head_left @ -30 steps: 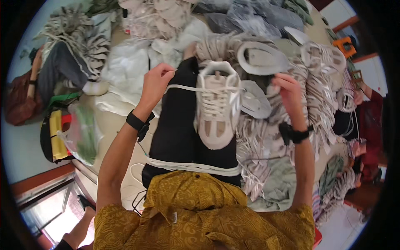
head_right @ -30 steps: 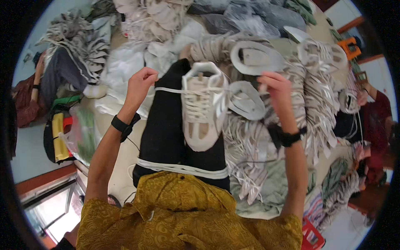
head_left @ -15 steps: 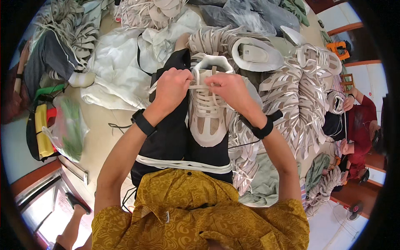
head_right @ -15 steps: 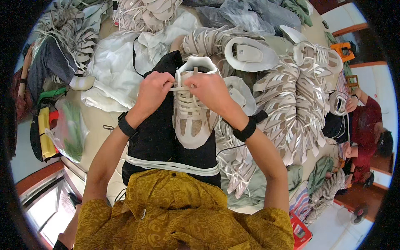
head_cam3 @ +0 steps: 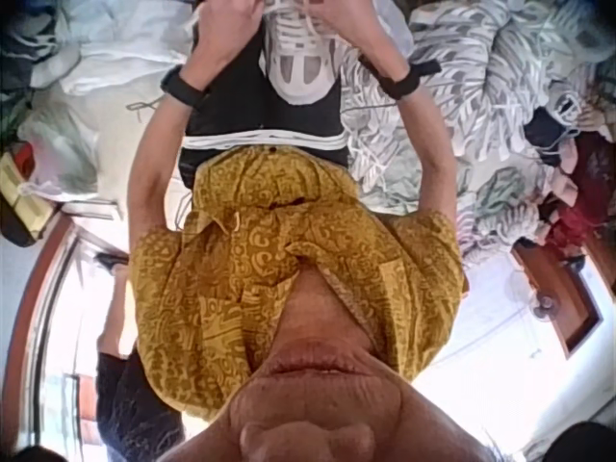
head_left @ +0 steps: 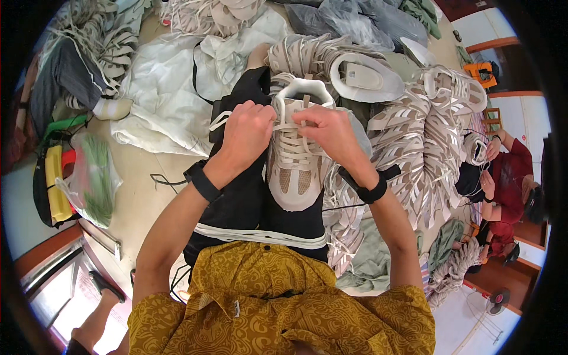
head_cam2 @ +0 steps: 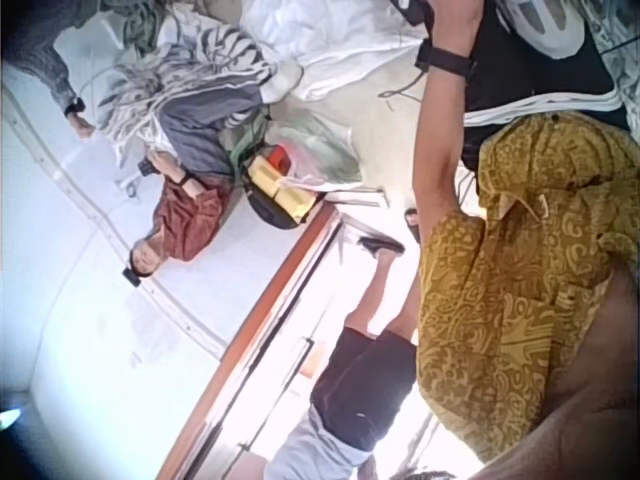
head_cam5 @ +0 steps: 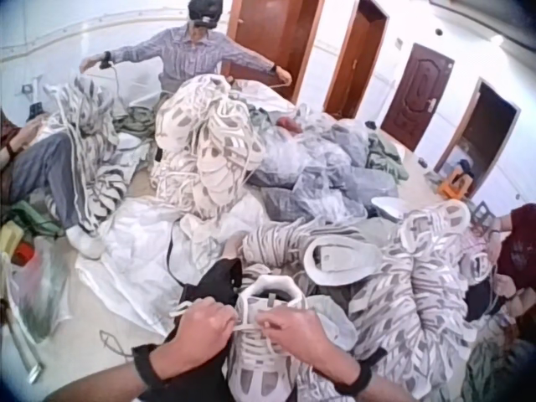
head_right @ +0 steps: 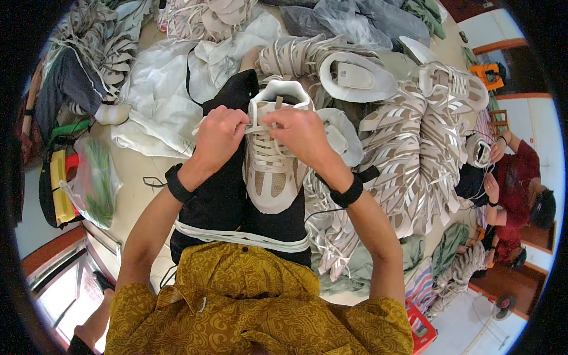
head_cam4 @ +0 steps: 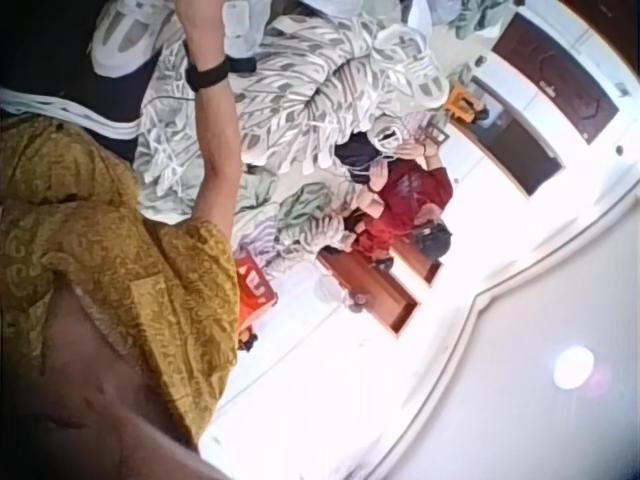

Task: Threading and tying laces on a shoe upper.

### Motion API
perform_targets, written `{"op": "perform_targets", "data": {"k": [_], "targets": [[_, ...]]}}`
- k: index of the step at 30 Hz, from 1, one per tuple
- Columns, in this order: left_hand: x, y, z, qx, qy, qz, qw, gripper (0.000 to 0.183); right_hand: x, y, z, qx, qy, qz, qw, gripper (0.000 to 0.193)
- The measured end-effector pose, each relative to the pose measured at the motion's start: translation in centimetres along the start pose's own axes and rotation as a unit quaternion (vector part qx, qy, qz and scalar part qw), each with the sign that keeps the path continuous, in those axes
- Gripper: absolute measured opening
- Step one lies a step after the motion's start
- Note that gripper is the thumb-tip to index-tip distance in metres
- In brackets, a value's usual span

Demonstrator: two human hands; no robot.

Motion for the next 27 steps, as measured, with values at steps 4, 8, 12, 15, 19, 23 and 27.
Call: {"op": "perform_targets", "data": {"k": [4,8,12,15,19,23,27], "targets": [[-0.2,-0.6,0.0,0.045,-0.009,-0.028,0.999,0.007,-0.2,0.5,-0.1,0.004,-0.006,0.018,1.000,0.026],[0.0,-1.3,0.2,0.110,0.002,-0.104,0.989,0.009,-0.4,1.0,-0.8,-0.022,0.014,0.017,1.000,0.026],[0.0,-1.3,0.2,0.114,-0.004,-0.106,0.988,0.010,-0.5,1.0,-1.5,-0.037,0.040,-0.001,0.999,0.025],[-0.1,-1.3,0.0,0.089,-0.014,-0.085,0.992,0.010,-0.5,0.8,-1.4,-0.029,0.041,-0.008,0.999,0.024],[0.2,-1.8,0.3,0.105,-0.009,-0.117,0.987,0.010,-0.6,0.8,-1.3,-0.012,0.030,0.004,0.999,0.023],[0.2,-1.6,0.2,0.103,-0.007,-0.104,0.989,0.010,-0.4,1.3,-1.1,0.008,0.033,-0.035,0.999,0.024],[0.0,-1.3,0.1,0.041,-0.016,-0.057,0.997,0.011,-0.5,0.9,-1.3,0.019,0.030,-0.059,0.998,0.025]]}}
Point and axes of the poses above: each hand's wrist, its own x-axis towards the middle knuckle, its own z-axis out of the back of the hand, y = z × x, the point moved 4 cm from there along x, towards the middle knuckle, and after that the axes turned 12 degrees about x, right-handed, at the moved point
